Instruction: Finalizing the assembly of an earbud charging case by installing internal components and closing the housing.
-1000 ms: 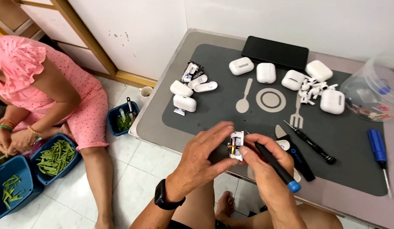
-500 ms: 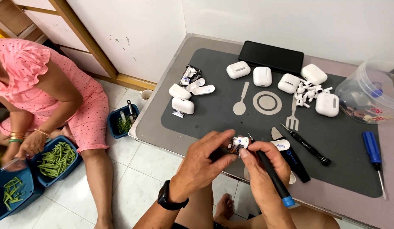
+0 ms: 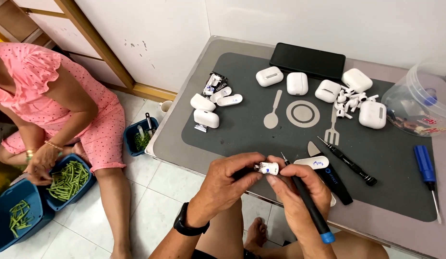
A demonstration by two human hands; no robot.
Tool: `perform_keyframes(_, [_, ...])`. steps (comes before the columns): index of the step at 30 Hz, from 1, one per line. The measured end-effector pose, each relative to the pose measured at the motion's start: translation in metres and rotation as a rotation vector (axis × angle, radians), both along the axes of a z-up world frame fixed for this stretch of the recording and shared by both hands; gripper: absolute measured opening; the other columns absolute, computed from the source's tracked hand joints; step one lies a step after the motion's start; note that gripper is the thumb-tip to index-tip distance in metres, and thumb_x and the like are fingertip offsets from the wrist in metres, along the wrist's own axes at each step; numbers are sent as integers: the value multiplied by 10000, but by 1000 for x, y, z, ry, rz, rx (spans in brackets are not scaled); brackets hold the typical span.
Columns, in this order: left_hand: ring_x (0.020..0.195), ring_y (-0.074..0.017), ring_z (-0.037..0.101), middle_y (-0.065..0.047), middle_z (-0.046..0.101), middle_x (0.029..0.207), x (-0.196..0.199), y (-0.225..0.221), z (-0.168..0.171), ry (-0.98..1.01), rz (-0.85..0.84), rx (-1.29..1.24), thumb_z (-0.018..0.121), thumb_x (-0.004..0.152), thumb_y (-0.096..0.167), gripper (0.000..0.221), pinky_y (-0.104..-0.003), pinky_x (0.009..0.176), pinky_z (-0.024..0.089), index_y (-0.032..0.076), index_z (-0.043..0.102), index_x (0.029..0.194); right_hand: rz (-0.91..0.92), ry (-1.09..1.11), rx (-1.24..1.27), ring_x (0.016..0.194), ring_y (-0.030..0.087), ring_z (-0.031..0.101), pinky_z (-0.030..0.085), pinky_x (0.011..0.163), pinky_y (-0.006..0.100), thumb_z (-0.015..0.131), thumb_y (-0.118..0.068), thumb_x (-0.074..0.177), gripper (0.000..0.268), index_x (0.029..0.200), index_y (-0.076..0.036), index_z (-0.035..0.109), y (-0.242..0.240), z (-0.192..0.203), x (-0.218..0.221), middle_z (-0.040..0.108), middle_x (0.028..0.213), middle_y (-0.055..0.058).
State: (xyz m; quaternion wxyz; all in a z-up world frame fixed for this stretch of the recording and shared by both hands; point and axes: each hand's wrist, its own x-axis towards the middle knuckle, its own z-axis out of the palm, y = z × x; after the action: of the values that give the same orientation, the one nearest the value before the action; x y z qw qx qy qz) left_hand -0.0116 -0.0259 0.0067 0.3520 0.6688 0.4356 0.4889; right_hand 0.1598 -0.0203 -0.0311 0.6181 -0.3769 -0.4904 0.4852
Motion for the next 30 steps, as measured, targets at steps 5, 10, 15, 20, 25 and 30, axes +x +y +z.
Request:
perform_keyframes(5, [1031, -201, 747, -45, 751, 1170, -1, 0, 0, 20, -25, 89, 675, 985, 120, 256, -298, 910, 584, 95, 667, 1240, -21, -51, -2, 1108, 246, 765, 616, 1041, 336, 768, 106, 772, 253, 929, -47, 642, -4, 5, -2, 773, 1138, 241])
perform_keyframes(10, [1147, -262, 734, -114, 726, 1216, -2, 2, -9, 21, -12, 213, 715, 973, 124, 286, -333, 993, 598, 91, 658, 1252, -13, -160, 59, 1124, 224, 761, 614, 1024, 330, 777, 46, 797, 228, 941, -77, 650, -5, 6, -1, 777, 1158, 209])
perform_keyframes(15, [1088, -246, 744, -89, 736, 1196, 2, -2, -3, 64, -7, 218, 675, 985, 116, 243, -335, 956, 603, 74, 653, 1223, -40, -300, 79, 1074, 183, 750, 587, 992, 283, 799, -2, 797, 203, 933, -87, 674, -5, 6, 0, 785, 1124, 150])
perform_keyframes(20, [1019, -263, 757, -125, 731, 1177, 4, -1, -15, 90, 81, 308, 702, 954, 21, 276, -319, 899, 617, 79, 663, 1221, 17, -280, 41, 1192, 218, 739, 589, 1042, 303, 755, 17, 826, 194, 982, -56, 667, -6, 13, -1, 764, 1240, 195])
perform_keyframes(25, [955, -239, 715, -116, 661, 1274, 1, -3, -16, 170, 124, 293, 649, 987, 45, 252, -310, 779, 572, 149, 650, 1217, 5, -332, 64, 1224, 227, 718, 571, 1077, 315, 744, 2, 844, 238, 1058, -70, 669, -5, 14, -1, 753, 1270, 155])
perform_keyframes(30, [1028, -272, 746, -156, 596, 1416, 2, -4, -29, 121, 184, 311, 673, 959, -33, 327, -325, 951, 625, 168, 675, 1216, 4, -240, -28, 1152, 217, 756, 600, 1010, 305, 769, 20, 799, 282, 1050, -64, 670, -6, 20, -3, 774, 1239, 170])
